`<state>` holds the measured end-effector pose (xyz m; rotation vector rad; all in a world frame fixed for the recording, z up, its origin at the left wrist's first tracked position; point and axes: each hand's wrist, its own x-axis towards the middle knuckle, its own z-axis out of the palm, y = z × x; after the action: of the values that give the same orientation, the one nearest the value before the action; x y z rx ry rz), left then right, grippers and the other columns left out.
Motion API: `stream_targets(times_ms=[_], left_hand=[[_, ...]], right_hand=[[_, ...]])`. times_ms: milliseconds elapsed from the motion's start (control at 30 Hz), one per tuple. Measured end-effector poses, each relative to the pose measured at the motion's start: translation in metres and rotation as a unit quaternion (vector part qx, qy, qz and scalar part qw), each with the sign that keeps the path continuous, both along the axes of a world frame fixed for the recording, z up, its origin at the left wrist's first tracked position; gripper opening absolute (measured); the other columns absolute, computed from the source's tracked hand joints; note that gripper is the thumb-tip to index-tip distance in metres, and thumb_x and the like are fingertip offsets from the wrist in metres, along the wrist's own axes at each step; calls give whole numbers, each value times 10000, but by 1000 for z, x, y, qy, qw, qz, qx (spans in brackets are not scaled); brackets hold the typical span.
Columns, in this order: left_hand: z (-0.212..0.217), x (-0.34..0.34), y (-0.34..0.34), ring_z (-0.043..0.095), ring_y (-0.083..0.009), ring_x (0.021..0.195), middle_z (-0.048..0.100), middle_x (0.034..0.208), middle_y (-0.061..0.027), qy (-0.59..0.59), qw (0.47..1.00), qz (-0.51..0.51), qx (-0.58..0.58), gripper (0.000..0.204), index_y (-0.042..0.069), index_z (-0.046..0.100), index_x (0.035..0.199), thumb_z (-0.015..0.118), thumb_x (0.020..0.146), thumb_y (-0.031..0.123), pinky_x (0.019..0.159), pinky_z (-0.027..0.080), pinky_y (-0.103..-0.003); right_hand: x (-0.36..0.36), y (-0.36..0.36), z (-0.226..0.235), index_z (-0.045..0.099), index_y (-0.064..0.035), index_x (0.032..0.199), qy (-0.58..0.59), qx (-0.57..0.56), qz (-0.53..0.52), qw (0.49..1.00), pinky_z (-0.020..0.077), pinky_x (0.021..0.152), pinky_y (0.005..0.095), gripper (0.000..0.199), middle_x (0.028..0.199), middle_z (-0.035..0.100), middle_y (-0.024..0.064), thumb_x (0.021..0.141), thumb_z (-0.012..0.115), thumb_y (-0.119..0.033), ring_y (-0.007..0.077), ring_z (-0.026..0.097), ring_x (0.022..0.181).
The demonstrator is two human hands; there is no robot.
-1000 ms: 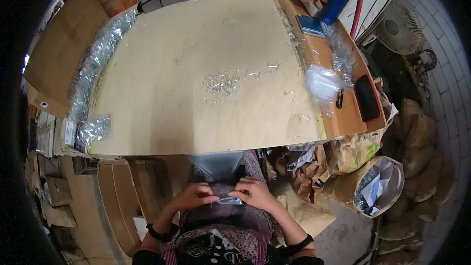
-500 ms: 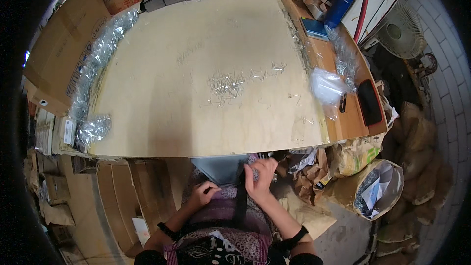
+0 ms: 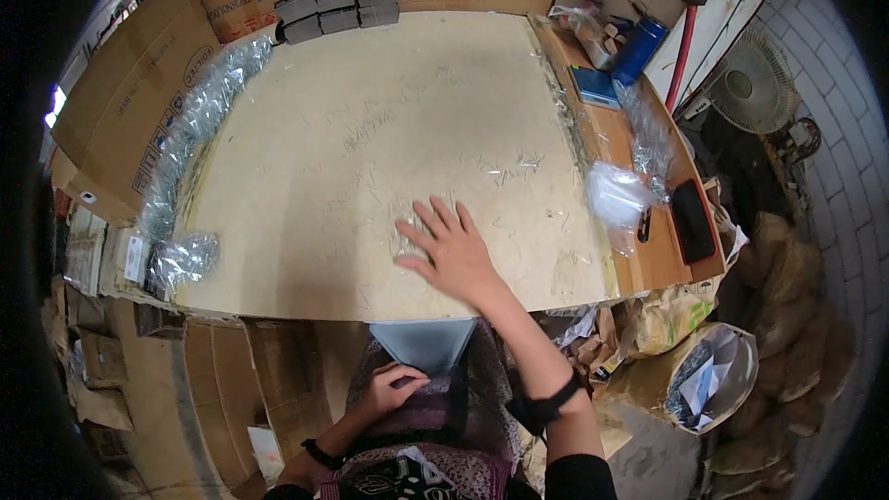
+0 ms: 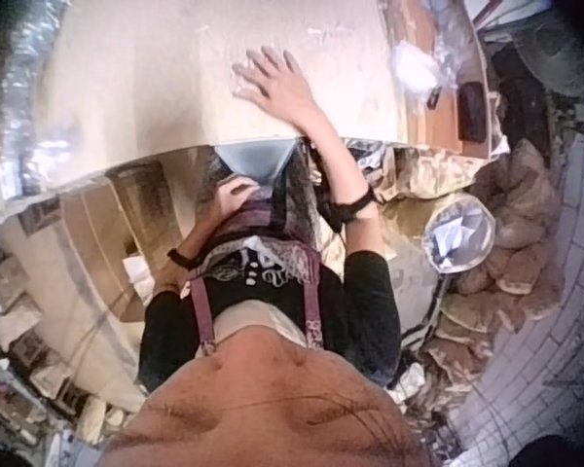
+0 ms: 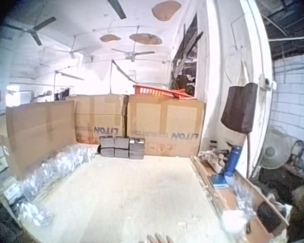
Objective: Sorting, organizing, and bagging small metal screws and scrap parts on a workbench.
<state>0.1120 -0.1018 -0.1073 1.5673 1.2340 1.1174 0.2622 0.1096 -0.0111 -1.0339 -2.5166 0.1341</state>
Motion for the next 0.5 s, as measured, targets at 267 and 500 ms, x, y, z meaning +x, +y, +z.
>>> stream_targets(times_ms=[267,500], left_hand=[[2,9,2,663,-186,741,675,815,-94,-18,1000,-2,-22,98,28,682,844,745,770,36,667,516,-282],[2,-1,-1,665,-181,762,677,824,-95,-14,999,12,-37,95,20,678,854,737,782,42,683,513,-283]], right_hand=[[64,57,1,561,-4,1179,177,84,-207,959,349,1052,437,369,1245,544,216,822,486,50,406,460,1208],[35,12,6,573,-6,1195,155,-101,35,982,314,1098,407,367,1288,545,165,841,486,40,336,453,1263]])
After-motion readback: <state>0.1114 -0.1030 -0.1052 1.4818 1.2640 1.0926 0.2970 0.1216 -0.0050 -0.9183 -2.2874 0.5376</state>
